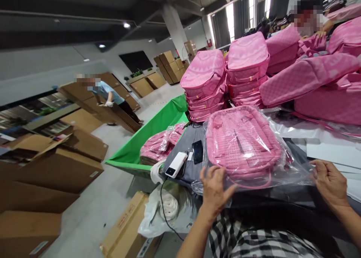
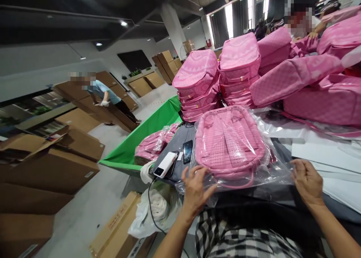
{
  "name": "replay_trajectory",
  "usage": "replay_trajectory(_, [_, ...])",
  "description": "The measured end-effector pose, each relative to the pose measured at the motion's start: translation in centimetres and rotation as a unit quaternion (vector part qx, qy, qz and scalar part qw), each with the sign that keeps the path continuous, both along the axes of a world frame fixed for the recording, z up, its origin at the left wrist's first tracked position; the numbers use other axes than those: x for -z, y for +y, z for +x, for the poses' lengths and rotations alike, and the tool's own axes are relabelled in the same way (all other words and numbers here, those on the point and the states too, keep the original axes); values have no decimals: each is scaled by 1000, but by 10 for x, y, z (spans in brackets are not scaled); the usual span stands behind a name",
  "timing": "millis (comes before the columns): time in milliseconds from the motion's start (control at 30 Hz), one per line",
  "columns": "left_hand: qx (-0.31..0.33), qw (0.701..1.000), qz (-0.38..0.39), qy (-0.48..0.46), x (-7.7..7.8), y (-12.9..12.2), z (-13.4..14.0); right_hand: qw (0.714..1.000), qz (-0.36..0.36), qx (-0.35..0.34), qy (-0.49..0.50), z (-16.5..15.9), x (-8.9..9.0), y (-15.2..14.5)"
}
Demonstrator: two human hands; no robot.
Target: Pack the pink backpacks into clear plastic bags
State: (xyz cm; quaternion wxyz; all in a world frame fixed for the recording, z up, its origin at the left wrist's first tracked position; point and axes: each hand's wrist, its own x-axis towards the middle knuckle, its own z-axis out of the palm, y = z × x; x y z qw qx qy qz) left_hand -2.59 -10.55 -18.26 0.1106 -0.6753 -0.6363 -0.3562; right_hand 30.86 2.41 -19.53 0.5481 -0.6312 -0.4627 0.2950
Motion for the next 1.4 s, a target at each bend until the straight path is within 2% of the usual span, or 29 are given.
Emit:
replay_trajectory(67, [44,998,-18,31,-9,9,21,1000,10,1,14,-3,-1,-1])
replay_trajectory(167, [57,997,-36,25,-13,16,33,1000,10,-12,27,-3,-1,-1])
replay_trajectory(333, [108,992,-23,68,-11,20,26,999,16,-24,27,4,2,3])
replay_trajectory(500, [124,989,-8,79,-13,30,21,998,24,-13,-48,11,4,2])
replay_trajectory(800, [147,984,-78,68,-21,28,14,999,12,-14,-37,12,8,3])
replay_trajectory(900, [143,983,-86,77,-23,34,14,998,0,-20,-66,18,11,6])
replay_trajectory(967, [146,982,-107,53,-22,44,12,994,1,-8,-111,21,11,12])
replay_trajectory(1067, [153,972,-174,-46,-18,63,7,987,4,-15,-158,19,8,27])
replay_trajectory(1233, [168,948,-239,-127,-11,80,-2,985,-39,-65,-152,12,-4,40])
replay_trajectory(1333, [171,942,-251,-146,-10,81,-4,991,-45,-51,-120,45,-6,25])
replay_trajectory(1400, [166,941,-253,-152,-12,81,-3,987,-34,19,-157,95,-3,7])
